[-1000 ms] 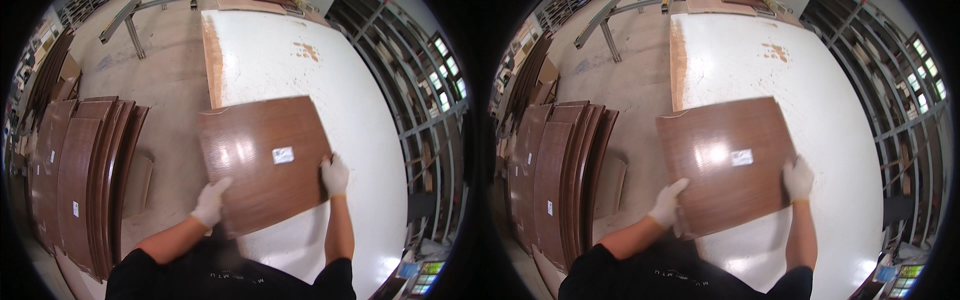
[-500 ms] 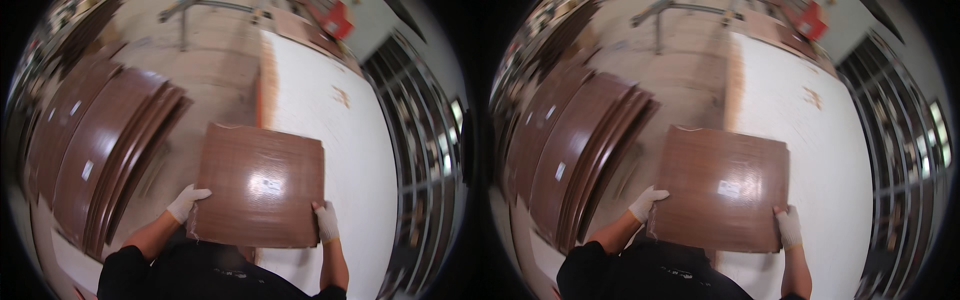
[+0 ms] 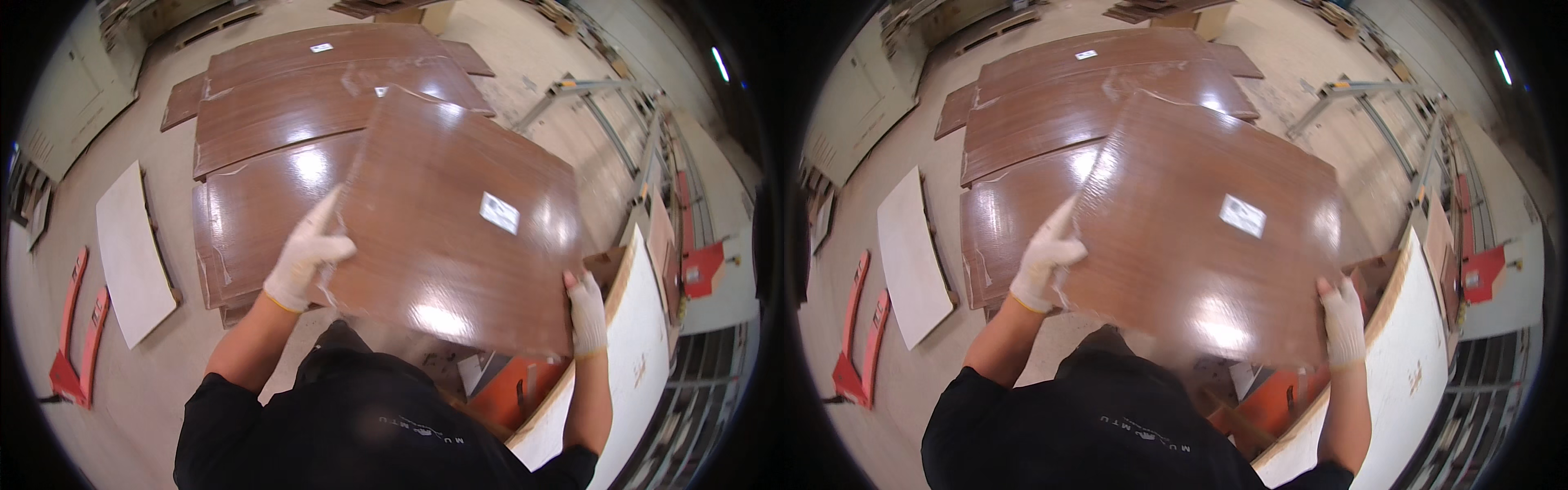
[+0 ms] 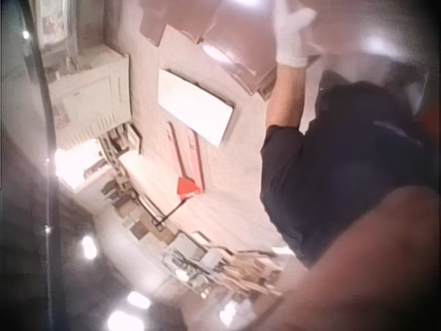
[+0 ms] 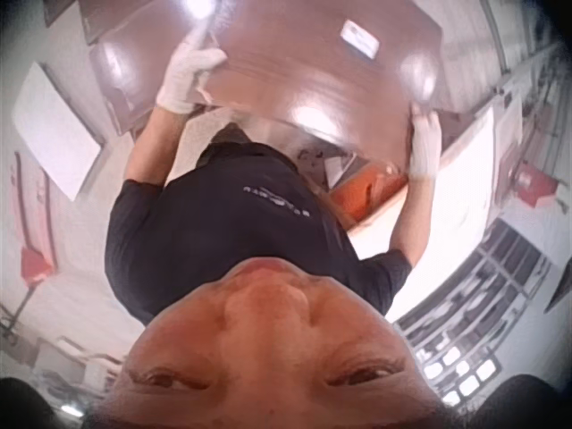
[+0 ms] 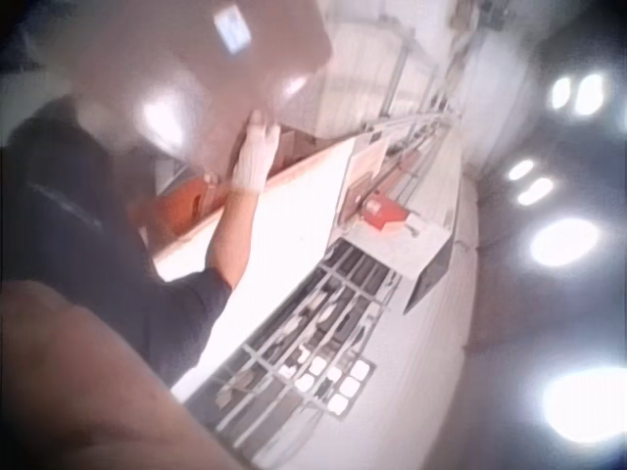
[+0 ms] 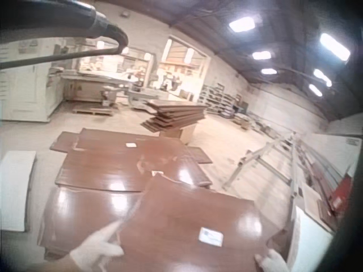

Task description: The person repeatedly picks up brown wood panels from a workbench and stacks them into a growing pile. The person then walks to a different area, picks up a strap from the floor, and places it into a green bag.

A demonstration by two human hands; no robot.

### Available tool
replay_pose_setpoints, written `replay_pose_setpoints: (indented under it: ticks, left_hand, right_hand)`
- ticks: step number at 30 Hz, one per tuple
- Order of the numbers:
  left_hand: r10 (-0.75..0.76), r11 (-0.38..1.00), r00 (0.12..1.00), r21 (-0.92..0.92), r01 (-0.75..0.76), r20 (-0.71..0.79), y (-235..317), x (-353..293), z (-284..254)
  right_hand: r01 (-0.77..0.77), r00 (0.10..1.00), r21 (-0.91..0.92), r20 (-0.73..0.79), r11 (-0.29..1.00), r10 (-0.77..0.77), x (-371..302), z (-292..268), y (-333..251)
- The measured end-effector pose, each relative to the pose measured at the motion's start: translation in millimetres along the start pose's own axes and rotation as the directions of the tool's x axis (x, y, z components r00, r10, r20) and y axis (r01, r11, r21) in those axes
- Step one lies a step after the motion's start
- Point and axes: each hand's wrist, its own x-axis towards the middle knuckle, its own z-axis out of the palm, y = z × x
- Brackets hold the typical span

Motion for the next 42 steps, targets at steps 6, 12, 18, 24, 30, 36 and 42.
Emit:
replay_pose_setpoints:
  ticks: [6,12,18,24,30,36,42]
  left_hand:
    - [0.157,0.967,0.968,0.230,-0.111,-0.194,51,80,-111]
    - [0.248,0.952,0.909,0.257,-0.165,-0.335,93,150,-189]
    - [0.084,0.919,0.797,0.356,0.170,-0.598,165,193,-209]
    - [0.311,0.837,0.633,0.520,0.172,-0.709,203,227,-238]
    - [0.366,0.652,0.701,0.706,0.277,-0.612,234,255,-330]
    - [0.373,-0.138,0.751,0.767,0.626,-0.545,211,271,-363]
    - [0.608,0.040,0.437,0.575,0.817,-0.663,180,281,-325]
  right_hand:
    - [0.198,0.948,-0.301,0.300,0.933,-0.105,200,156,-81]
    - [0.337,0.801,-0.211,0.577,0.917,-0.161,353,321,-141]
    - [0.435,0.744,-0.268,0.645,0.860,-0.175,421,441,-180]
    - [0.438,0.750,-0.247,0.631,0.865,-0.199,445,530,-201]
    - [0.593,0.710,-0.372,0.660,0.714,-0.246,439,571,-219]
    - [0.689,0.723,-0.564,0.585,0.455,-0.368,391,578,-193]
    - [0.560,0.798,-0.538,0.555,0.630,-0.235,362,564,-218]
